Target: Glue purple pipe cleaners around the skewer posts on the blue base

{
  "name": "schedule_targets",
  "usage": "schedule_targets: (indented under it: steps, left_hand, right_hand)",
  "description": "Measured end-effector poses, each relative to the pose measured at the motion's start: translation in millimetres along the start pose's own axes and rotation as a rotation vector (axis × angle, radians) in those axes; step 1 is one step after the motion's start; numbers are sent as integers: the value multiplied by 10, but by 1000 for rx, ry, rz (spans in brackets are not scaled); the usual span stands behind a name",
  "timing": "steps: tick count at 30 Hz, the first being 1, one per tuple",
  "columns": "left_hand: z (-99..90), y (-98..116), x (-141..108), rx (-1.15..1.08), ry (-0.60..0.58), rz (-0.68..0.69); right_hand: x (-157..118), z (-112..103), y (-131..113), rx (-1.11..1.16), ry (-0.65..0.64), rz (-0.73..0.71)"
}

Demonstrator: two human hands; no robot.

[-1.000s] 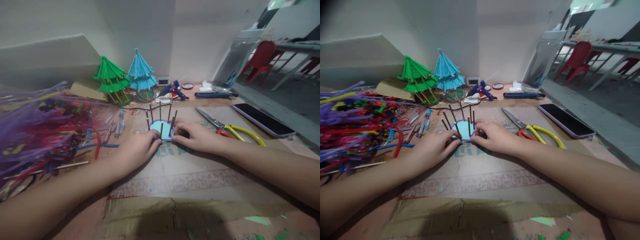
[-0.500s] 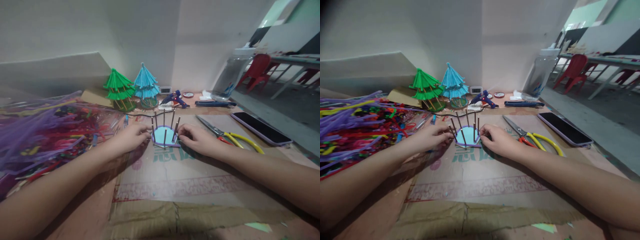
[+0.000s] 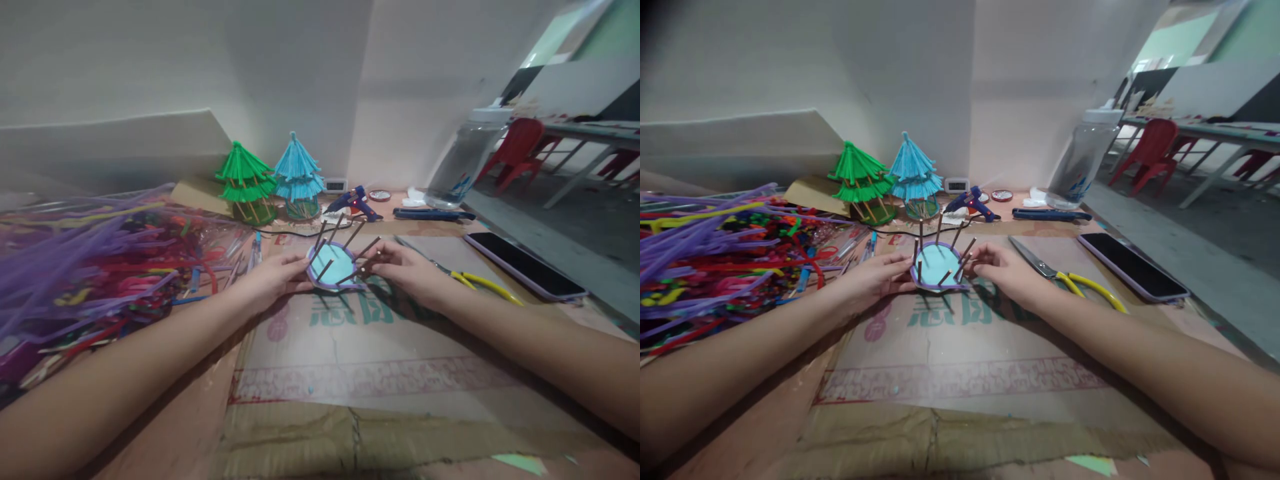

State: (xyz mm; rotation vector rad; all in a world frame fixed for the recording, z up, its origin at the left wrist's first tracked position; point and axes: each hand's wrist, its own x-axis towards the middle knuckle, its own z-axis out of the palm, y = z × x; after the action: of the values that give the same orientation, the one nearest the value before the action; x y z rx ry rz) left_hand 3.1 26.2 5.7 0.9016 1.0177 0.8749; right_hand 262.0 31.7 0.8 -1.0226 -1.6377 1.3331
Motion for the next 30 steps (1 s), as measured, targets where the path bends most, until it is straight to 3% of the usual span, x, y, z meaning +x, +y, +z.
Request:
schedule_targets:
  steps: [4, 7, 12, 16, 21, 30]
  left_hand:
    - [34, 54, -37, -41, 74, -25]
    - [34, 47, -49, -59, 37, -23]
    - [30, -26, -53, -48, 5, 50]
    - [53, -48, -65, 12, -7, 62]
    - [73, -51, -84, 72, -41, 39]
    - [46, -77, -74, 83, -85, 59]
  right_hand:
    - [1, 2, -33, 133, 30, -25]
    - [-5, -15, -52, 73, 47, -142]
    - [-136, -15, -116, -501, 179, -560]
    - [-246, 45, -150, -848, 136, -780]
    - [-248, 104, -137, -913, 69, -756]
    - [-292, 96, -144, -983, 92, -698]
